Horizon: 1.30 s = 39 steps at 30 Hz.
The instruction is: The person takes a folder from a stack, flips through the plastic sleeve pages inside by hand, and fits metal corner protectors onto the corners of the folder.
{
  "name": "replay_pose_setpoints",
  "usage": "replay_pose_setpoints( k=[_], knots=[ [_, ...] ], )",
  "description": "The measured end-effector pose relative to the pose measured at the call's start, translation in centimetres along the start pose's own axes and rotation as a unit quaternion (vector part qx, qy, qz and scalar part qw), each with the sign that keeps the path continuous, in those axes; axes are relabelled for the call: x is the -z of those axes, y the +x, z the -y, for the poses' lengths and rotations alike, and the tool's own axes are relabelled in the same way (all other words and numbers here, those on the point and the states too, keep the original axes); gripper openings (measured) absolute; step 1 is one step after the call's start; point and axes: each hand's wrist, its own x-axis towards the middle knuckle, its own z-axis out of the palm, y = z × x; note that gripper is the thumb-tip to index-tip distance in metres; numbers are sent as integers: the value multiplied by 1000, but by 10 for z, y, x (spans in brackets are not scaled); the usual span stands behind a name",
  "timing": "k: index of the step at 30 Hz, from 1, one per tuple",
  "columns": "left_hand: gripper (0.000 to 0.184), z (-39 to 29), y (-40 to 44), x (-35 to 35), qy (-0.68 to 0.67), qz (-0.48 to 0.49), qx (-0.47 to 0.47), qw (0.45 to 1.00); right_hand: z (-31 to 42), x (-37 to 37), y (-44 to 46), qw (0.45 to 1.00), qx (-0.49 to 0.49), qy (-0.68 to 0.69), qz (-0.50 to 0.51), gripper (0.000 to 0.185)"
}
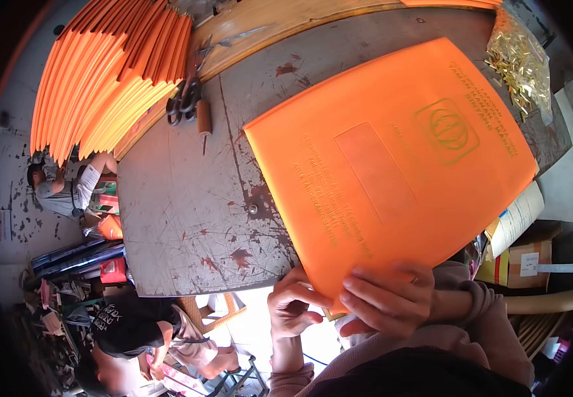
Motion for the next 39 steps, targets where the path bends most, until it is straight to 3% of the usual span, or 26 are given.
replay_pose_setpoints(
  k=[2, 8, 16, 21, 24, 26, 27, 29, 31, 33, 36, 38, 39],
  knots=[
    [21, -2, 2, -3, 30, -10, 3, 999, 4, 1, 1, 999, -48, -4, 22, 24],
    [17, -6, 3, -7, 26, -22, 32, 999, 8, -1, 0, 995, -93, -14, 44, 24],
    [12, -15, 7, -13, 12, -32, 87, 996, 11, 10, 9, 975, -184, 104, 73, 14],
    [11, -15, 5, -12, 1, -43, 110, 993, 11, 9, 9, 973, -190, 113, 65, 13],
    [22, -11, 0, -8, 4, -25, 86, 996, 9, 2, 5, 981, -160, 96, 47, 15],
    [43, -11, -2, -10, -42, -45, 89, 994, 6, 2, 5, 989, -127, 68, 30, 17],
    [43, -10, -1, -10, -47, -37, 83, 995, 5, 3, 6, 988, -104, 101, 52, 22],
    [64, -10, -1, -12, 42, -50, 16, 998, 1, 5, 7, 987, -78, 125, 71, 26],
    [77, -13, -1, -12, 67, -66, 13, 995, -5, 3, 6, 957, -61, 280, 35, 32],
    [79, -21, 1, -20, 99, -124, 22, 987, -11, 7, 6, 965, -34, 259, 19, 29],
    [74, -22, 2, -14, 169, -111, 10, 979, -22, 24, -2, 981, -36, 188, -28, 27],
    [69, -18, 4, -15, 264, -95, -4, 960, -40, 43, -11, 993, -57, 69, -79, 22],
    [77, -9, 1, -8, 308, -96, -36, 946, -52, 52, -15, 990, -92, 17, -103, 20]
  ],
)
